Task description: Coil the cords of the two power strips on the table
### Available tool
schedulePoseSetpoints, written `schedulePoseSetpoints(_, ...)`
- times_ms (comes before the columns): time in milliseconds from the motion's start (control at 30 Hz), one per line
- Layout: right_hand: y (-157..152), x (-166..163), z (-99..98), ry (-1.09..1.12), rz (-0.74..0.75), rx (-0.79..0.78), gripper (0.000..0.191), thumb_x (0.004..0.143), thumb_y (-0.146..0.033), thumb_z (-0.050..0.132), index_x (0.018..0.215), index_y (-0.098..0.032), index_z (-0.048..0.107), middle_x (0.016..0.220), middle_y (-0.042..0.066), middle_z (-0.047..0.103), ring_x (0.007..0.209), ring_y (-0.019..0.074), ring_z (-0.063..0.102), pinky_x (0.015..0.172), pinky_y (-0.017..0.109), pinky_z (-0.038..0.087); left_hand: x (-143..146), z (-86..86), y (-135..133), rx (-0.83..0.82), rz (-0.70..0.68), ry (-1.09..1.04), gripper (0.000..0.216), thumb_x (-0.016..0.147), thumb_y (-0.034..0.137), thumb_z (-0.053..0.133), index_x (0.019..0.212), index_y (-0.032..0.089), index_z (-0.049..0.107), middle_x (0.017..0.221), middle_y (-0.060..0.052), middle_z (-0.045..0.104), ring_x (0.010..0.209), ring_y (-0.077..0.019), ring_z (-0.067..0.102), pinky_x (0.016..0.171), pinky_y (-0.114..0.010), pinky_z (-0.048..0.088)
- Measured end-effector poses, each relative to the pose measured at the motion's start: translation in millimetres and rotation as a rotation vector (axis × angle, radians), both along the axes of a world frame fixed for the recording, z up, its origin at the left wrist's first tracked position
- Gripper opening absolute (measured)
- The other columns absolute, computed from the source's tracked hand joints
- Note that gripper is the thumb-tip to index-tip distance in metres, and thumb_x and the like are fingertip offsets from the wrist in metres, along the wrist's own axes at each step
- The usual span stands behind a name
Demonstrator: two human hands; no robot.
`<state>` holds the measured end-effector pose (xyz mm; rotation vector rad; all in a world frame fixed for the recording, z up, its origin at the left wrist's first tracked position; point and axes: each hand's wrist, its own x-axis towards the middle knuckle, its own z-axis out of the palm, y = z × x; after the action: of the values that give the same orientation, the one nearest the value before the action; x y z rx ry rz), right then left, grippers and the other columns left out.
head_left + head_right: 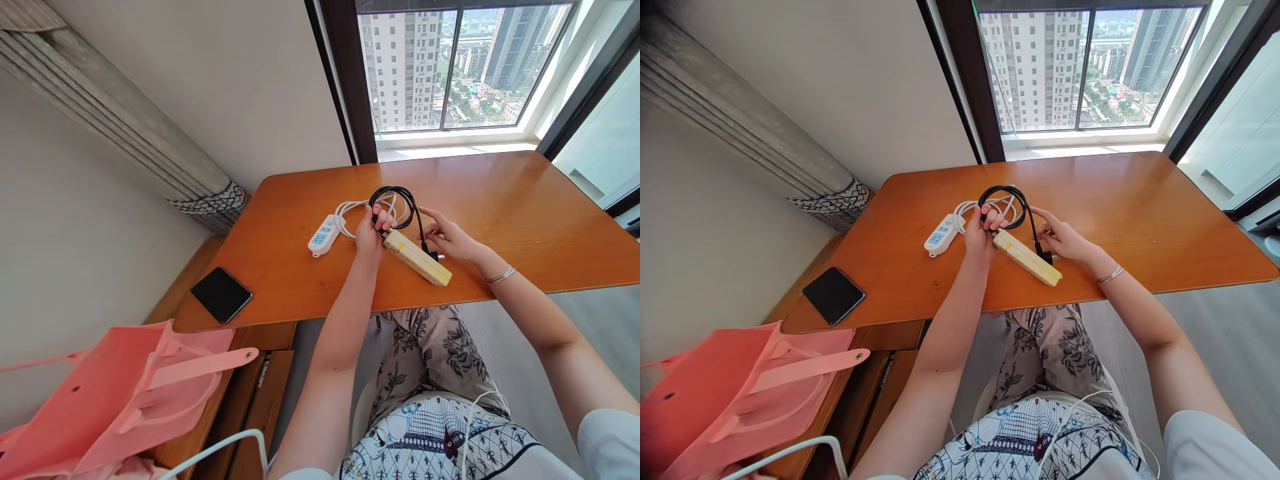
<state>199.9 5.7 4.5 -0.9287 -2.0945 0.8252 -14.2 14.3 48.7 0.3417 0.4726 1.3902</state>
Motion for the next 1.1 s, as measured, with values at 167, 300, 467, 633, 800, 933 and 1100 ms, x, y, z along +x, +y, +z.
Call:
schedulePoseSetpoints(167,1,8,-3.5,-0.287,0.052,0.358,0.037,0.101,-0.028,0.051,0.134,-0.024,0.068,0.118,0.011,0.075,0.105,0.0236,0.07,0.093,0.041,0.058,-1,-1.8,3,0.005,0.011,-0.027,0.044,0.11,0.038,0.034,0.07,0.02,0.042,0.051,0.007,0.022,0.042,-0.0083,0.028,0.051,-0.017,0.038)
schedulePoseSetpoints(300,9,11,-8.7,-0.379,-0.005,0.546,0.033,0.104,-0.036,0.05,0.122,-0.026,0.075,0.115,0.013,0.076,0.107,0.0256,0.07,0.093,0.043,0.059,0,-2.8,3,-0.003,0.008,-0.004,0.044,0.109,0.038,0.038,0.069,0.02,0.042,0.051,0.007,0.021,0.043,-0.0087,0.027,0.051,-0.018,0.038)
schedulePoseSetpoints(467,15,22,-11.4,-0.211,-0.05,0.558,0.037,0.104,-0.042,0.048,0.128,-0.028,0.073,0.135,0.011,0.07,0.129,0.0255,0.063,0.108,0.046,0.055,-2,-4.1,5,0.015,0.025,-0.01,0.043,0.108,0.037,0.042,0.068,0.02,0.043,0.052,0.007,0.021,0.043,-0.0083,0.027,0.051,-0.018,0.039)
schedulePoseSetpoints(633,12,20,1.3,-0.123,-0.037,0.475,0.035,0.102,-0.044,0.054,0.128,-0.029,0.073,0.123,0.009,0.077,0.111,0.0231,0.073,0.099,0.042,0.058,1,-6.7,5,0.025,-0.017,0.005,0.045,0.109,0.037,0.035,0.069,0.02,0.044,0.05,0.007,0.024,0.042,-0.0082,0.031,0.051,-0.019,0.041)
schedulePoseSetpoints(800,3,3,26.2,-0.335,0.008,0.547,0.037,0.104,-0.045,0.049,0.114,-0.025,0.078,0.1,0.009,0.081,0.088,0.0202,0.073,0.079,0.033,0.054,7,-9.1,2,0.063,-0.04,0.128,0.043,0.106,0.045,0.044,0.07,0.021,0.045,0.047,0.006,0.036,0.047,-0.0105,0.05,0.064,-0.023,0.054)
schedulePoseSetpoints(933,0,-18,40.6,-0.415,-0.051,0.613,0.042,0.102,-0.051,0.051,0.093,-0.022,0.079,0.079,0.008,0.076,0.072,0.0186,0.066,0.068,0.031,0.044,11,-9.3,-3,0.058,-0.063,0.232,0.042,0.105,0.046,0.045,0.07,0.022,0.045,0.059,-0.002,0.063,0.088,-0.0204,0.076,0.085,-0.032,0.06)
schedulePoseSetpoints(1100,-1,-40,48.2,-0.309,-0.152,0.495,0.04,0.092,-0.054,0.066,0.073,-0.02,0.073,0.069,0.004,0.071,0.065,0.0158,0.059,0.067,0.029,0.039,13,-12.5,-5,0.09,-0.116,0.244,0.044,0.098,0.053,0.056,0.069,0.022,0.046,0.096,-0.008,0.079,0.121,-0.0276,0.071,0.101,-0.042,0.057)
